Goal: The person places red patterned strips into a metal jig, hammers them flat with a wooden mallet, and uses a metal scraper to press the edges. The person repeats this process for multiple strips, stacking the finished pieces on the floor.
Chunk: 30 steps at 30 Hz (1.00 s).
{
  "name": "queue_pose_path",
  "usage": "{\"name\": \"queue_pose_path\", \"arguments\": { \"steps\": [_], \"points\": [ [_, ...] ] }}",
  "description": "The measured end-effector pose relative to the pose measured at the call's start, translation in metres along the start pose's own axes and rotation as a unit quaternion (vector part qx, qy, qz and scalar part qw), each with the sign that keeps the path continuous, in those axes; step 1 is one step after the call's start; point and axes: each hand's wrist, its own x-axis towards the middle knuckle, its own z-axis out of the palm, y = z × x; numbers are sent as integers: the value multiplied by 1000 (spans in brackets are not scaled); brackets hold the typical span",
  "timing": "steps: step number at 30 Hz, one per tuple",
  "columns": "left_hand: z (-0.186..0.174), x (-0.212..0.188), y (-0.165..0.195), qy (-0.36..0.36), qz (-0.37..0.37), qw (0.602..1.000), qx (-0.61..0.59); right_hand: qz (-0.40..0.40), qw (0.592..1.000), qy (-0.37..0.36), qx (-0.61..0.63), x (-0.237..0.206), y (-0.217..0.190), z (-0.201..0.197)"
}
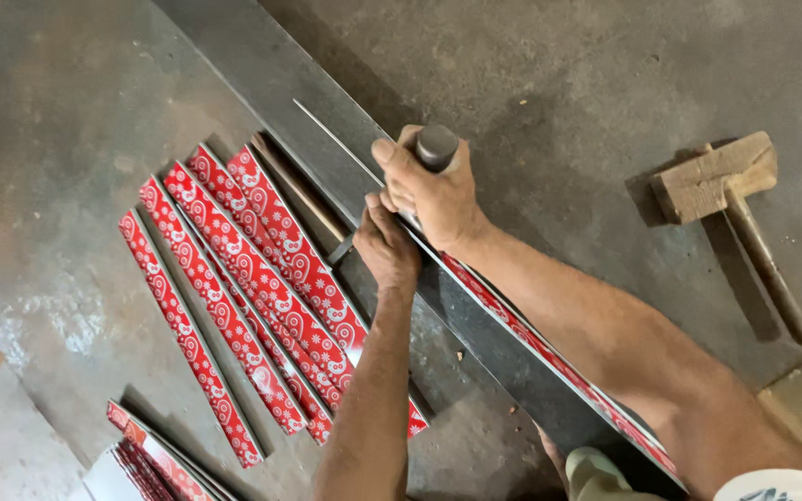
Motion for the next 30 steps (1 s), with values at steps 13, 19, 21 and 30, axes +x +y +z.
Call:
{"name": "queue_pose_path", "arguments": {
  "steps": [13, 19, 21, 30],
  "points": [
    [25, -23, -9, 6, 35, 999, -37, 14, 999, 13, -38, -25, -9, -28],
    [31, -33, -3, 15, 97, 994, -43, -27, 997, -21, -62, -43, -16, -45],
    [34, -35, -2, 17, 90, 994, -55, -35, 991, 4, -129, -47, -20, -49],
    [44, -29, -2, 39, 107, 993, 3, 10, 1000, -28, 2, -72, -40, -66]
  ]
}}
